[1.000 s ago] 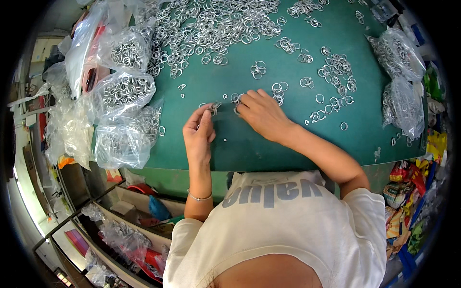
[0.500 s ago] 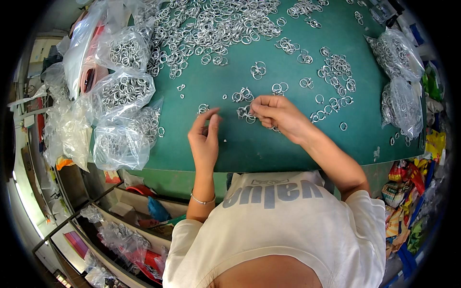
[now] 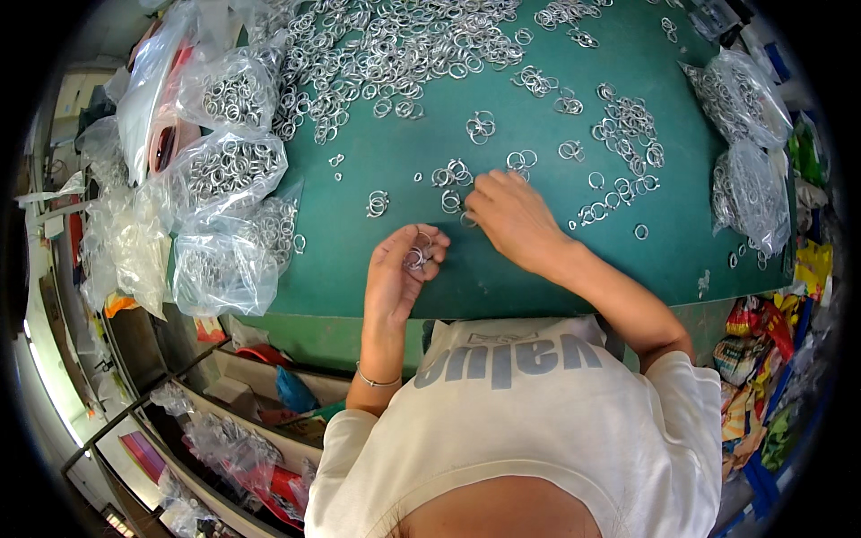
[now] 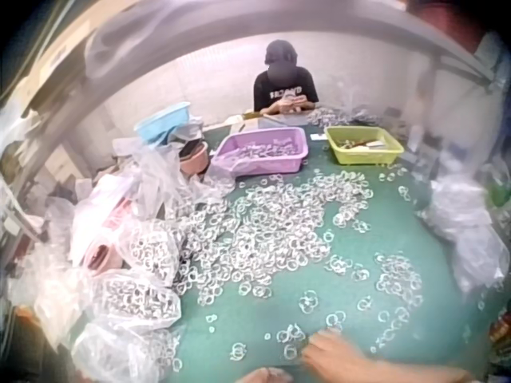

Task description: The person sorts small metal rings by hand on a green work table, picking them up from a central pile and moving them into a smaller group, then handles a star-shaped decorative item.

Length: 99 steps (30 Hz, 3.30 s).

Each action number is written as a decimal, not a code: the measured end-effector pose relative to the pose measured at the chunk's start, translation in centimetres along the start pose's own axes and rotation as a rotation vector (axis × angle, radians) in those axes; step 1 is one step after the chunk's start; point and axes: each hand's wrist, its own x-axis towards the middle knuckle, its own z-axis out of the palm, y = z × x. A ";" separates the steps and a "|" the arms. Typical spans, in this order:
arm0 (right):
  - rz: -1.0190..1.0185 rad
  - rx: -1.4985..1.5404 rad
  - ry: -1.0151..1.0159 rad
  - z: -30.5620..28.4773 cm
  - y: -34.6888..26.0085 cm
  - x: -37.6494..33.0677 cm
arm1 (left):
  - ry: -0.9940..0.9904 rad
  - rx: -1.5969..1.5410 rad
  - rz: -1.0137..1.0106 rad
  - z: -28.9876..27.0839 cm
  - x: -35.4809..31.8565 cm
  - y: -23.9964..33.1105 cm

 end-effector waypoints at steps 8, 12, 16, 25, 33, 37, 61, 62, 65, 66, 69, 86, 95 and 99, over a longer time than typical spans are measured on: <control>0.425 0.664 -0.103 -1.9 0.6 -0.4 | 0.024 -0.121 0.018 0.4 0.1 -0.4; 0.677 1.223 -0.137 -2.0 0.0 -0.4 | 0.018 0.083 0.153 0.6 -0.2 -0.6; 0.780 1.542 -0.170 -1.9 -1.2 -0.2 | 0.037 0.476 0.408 2.6 -0.6 -1.4; 0.770 1.483 -0.129 -1.4 -1.4 -0.7 | 0.138 0.648 0.539 3.7 -0.2 -2.1; 0.353 0.904 -0.081 -4.3 -2.3 0.0 | -0.034 0.296 0.181 2.1 -0.5 -0.7; 0.113 0.711 -0.067 -4.0 -1.9 0.1 | -0.167 0.197 0.057 1.8 -0.4 -0.4; 0.693 1.318 -0.138 -1.9 -0.8 -0.9 | 0.239 1.044 0.637 0.5 0.7 -1.0; 0.696 1.292 -0.139 -1.8 -0.7 -1.0 | 0.272 1.085 0.593 0.7 0.3 -0.7; 0.632 1.170 -0.089 -1.6 -1.0 -1.0 | -0.115 0.281 0.158 -0.4 0.3 0.7; 0.597 1.121 -0.071 -1.5 -1.2 -1.0 | -0.306 -0.151 -0.038 -0.8 0.4 1.0; 0.504 0.964 -0.004 -1.5 -1.4 -1.0 | -0.134 -0.415 -0.154 0.7 0.5 0.2; 0.256 0.372 0.093 -2.6 -1.1 0.3 | -0.186 -0.579 -0.131 1.3 -0.1 -0.1; 0.000 0.052 0.141 -0.7 -1.4 1.4 | -0.021 -0.136 0.069 0.1 -1.0 -0.9; 0.077 0.066 0.079 1.2 -0.5 1.2 | 0.021 -0.092 0.060 0.8 -0.6 -1.1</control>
